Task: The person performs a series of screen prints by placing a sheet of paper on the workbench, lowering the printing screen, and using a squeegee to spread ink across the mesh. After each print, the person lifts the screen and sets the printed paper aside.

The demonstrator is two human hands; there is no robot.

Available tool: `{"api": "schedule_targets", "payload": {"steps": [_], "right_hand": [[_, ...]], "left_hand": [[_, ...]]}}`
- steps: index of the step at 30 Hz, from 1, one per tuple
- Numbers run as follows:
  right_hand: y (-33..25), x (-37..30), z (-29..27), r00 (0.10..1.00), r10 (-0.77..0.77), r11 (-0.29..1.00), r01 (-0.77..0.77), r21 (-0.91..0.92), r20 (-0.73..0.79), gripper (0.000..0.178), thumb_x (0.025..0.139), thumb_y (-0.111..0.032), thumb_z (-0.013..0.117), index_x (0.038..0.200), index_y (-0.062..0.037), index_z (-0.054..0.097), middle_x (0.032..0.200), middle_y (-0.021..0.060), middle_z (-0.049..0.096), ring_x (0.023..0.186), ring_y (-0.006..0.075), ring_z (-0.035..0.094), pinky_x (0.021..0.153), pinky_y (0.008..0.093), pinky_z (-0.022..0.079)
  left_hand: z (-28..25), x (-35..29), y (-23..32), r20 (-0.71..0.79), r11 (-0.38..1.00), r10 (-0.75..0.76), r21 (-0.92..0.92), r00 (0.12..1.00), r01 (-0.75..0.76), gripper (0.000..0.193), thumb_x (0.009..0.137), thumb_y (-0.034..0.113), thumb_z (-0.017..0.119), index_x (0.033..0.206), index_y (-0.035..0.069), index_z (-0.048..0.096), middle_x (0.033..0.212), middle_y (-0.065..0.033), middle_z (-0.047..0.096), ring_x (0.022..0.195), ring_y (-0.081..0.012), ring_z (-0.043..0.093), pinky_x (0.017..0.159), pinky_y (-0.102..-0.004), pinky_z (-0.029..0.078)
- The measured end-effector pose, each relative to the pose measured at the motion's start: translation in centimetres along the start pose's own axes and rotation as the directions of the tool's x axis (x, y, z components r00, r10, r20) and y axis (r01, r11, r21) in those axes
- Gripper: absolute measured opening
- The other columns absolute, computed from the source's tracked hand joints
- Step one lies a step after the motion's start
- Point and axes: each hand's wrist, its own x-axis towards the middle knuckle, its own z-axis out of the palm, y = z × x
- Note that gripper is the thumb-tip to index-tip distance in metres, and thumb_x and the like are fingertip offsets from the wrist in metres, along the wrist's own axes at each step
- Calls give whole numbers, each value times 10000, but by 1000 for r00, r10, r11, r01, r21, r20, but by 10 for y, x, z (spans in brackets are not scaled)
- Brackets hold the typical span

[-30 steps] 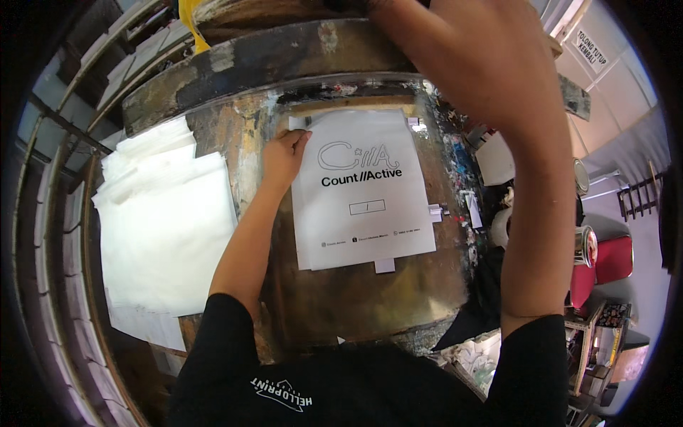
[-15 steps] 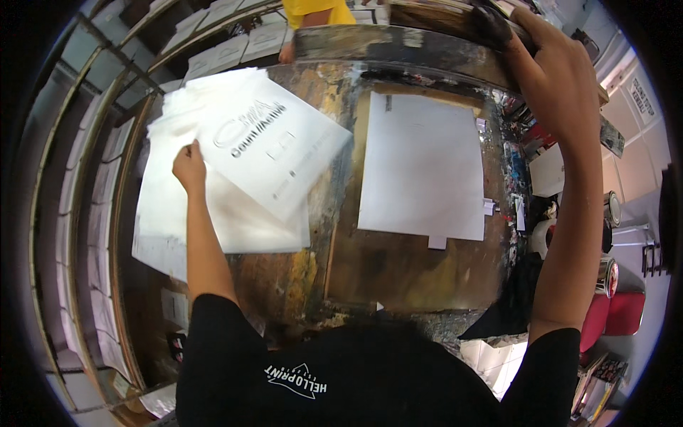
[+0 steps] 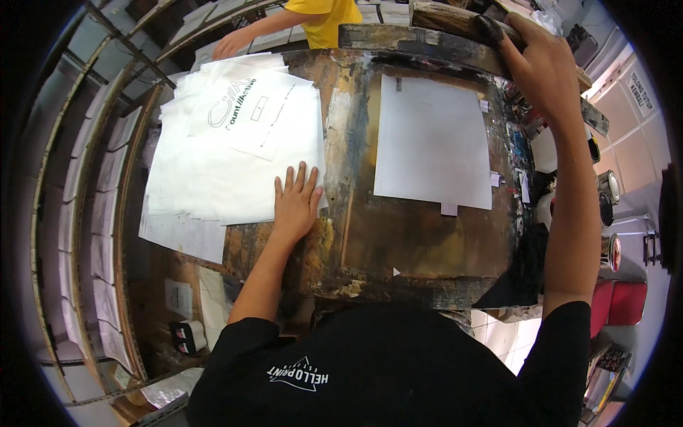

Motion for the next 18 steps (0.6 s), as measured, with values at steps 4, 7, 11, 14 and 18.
{"api": "schedule_targets", "payload": {"steps": [4,7,11,14,18], "right_hand": [[-6,10,-8,997,-55,998,56,-17,59,475,980,-462,626,1175,-43,737,1017,275,744,991,480,705,960,543,516],[-19,16,-16,945,194,972,-222,81,263,629,1060,-605,499,910,-32,712,736,88,688,651,207,611,604,349,468],[-32,18,-24,976,73,997,-70,-19,204,601,1078,-596,476,816,-87,659,689,20,618,609,130,542,536,301,456],[-28,24,-34,968,36,995,-57,78,248,600,1091,-562,449,719,-118,608,648,-5,558,559,115,468,514,307,422],[-16,39,-48,872,31,964,-156,217,488,604,1106,-504,424,668,-122,589,592,-26,492,488,116,384,483,318,387]], "left_hand": [[8,33,45,63,981,189,25,980,-191,726,1104,599,398,1634,106,453,1727,-210,343,1608,-457,258,1295,-661,88],[40,61,106,38,933,359,13,933,-360,670,1099,547,470,1597,99,493,1703,-214,382,1584,-473,300,1279,-677,160],[82,105,176,-51,845,528,-65,848,-531,613,1091,504,504,1560,111,543,1683,-191,423,1565,-454,348,1277,-671,188],[102,126,219,-63,736,673,-42,737,-676,564,1089,472,525,1552,152,558,1673,-148,449,1562,-412,370,1282,-644,216],[108,133,259,71,705,709,-82,702,-704,600,1100,479,505,1600,147,493,1719,-155,367,1590,-413,307,1304,-619,196]]}}
